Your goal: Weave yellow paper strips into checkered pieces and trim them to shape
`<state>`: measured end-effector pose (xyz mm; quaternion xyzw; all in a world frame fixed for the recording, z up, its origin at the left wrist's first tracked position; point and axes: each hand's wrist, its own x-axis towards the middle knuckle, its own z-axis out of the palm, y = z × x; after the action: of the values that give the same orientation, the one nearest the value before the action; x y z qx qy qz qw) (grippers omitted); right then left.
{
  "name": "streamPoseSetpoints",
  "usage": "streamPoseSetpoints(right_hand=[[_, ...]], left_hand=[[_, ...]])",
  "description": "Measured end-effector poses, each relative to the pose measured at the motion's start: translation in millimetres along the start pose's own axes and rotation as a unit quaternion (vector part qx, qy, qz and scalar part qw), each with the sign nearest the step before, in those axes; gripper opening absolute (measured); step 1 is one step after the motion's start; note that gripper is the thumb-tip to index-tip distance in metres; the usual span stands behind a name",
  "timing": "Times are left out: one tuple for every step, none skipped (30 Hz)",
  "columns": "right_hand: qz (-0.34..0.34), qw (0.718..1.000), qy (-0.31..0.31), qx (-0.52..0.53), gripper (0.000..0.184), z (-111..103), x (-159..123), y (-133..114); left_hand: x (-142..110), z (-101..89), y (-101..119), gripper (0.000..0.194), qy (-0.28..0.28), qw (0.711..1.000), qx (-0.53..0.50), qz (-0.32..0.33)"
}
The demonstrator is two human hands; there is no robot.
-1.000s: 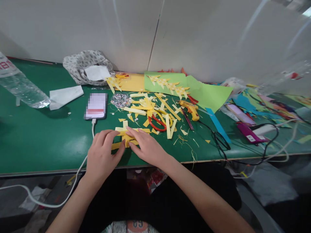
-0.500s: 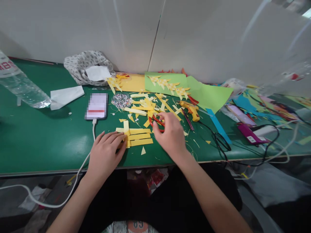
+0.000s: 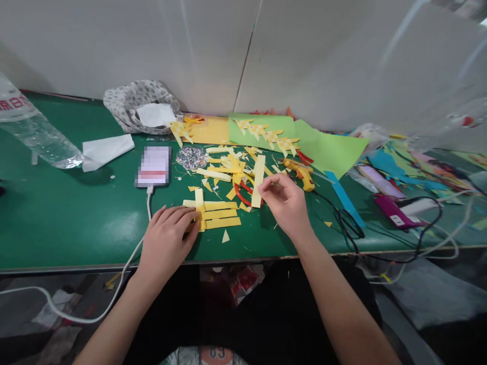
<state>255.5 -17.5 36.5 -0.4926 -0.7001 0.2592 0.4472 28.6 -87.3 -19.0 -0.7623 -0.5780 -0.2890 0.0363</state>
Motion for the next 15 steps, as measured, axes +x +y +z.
streamPoseSetpoints(right_hand=[[0.028, 0.996, -0.025, 0.085, 0.009, 1, -1, -2], [0.059, 0.985, -0.055, 0.154, 0.009, 2, -2, -4], [0.087, 0.970, -0.087, 0.209, 0.011, 3, -3, -6], [0.110, 0.955, -0.116, 0.251, 0.013, 4, -4, -7], [0.130, 0.940, -0.140, 0.284, 0.016, 5, -5, -9], [0.146, 0.925, -0.160, 0.311, 0.019, 5, -7, -9], [0.158, 0.912, -0.177, 0.335, 0.021, 6, -8, -10], [0.169, 0.899, -0.196, 0.354, 0.023, 7, -9, -11], [0.181, 0.887, -0.221, 0.363, 0.025, 9, -10, -11], [0.194, 0.878, -0.249, 0.360, 0.028, 12, -11, -11], [0.208, 0.873, -0.277, 0.344, 0.032, 15, -12, -12], [0.220, 0.872, -0.300, 0.319, 0.035, 20, -14, -11], [0.228, 0.875, -0.314, 0.288, 0.038, 25, -16, -11], [0.231, 0.885, -0.314, 0.253, 0.038, 30, -18, -11], [0.224, 0.901, -0.301, 0.219, 0.037, 36, -20, -10]], left_hand=[[0, 0.1, 0, 0.021, 0.000, 1.000, 0.000, -0.001], [0, 0.1, 0, 0.021, 0.000, 1.000, 0.000, -0.001], [0, 0.1, 0, 0.021, 0.000, 1.000, 0.000, -0.001], [0, 0.0, 0, 0.021, 0.000, 1.000, -0.001, -0.002], [0, -0.1, 0, 0.021, -0.002, 1.000, -0.002, -0.002], [0, -0.2, 0, 0.021, -0.003, 1.000, -0.003, -0.002], [0, -0.3, 0, 0.021, -0.005, 1.000, -0.004, -0.002], [0, -0.4, 0, 0.021, -0.005, 1.000, -0.004, -0.001], [0, -0.5, 0, 0.021, -0.007, 1.000, -0.004, 0.000], [0, -0.4, -1, 0.021, -0.008, 1.000, -0.002, 0.002], [0, -0.4, -1, 0.020, -0.008, 1.000, 0.001, 0.003], [0, -0.3, -1, 0.020, -0.007, 1.000, 0.003, 0.003], [1, -0.3, -1, 0.020, -0.005, 1.000, 0.005, 0.003], [1, -0.3, -1, 0.019, -0.004, 1.000, 0.006, 0.002], [1, -0.3, 0, 0.019, -0.002, 1.000, 0.006, 0.001]])
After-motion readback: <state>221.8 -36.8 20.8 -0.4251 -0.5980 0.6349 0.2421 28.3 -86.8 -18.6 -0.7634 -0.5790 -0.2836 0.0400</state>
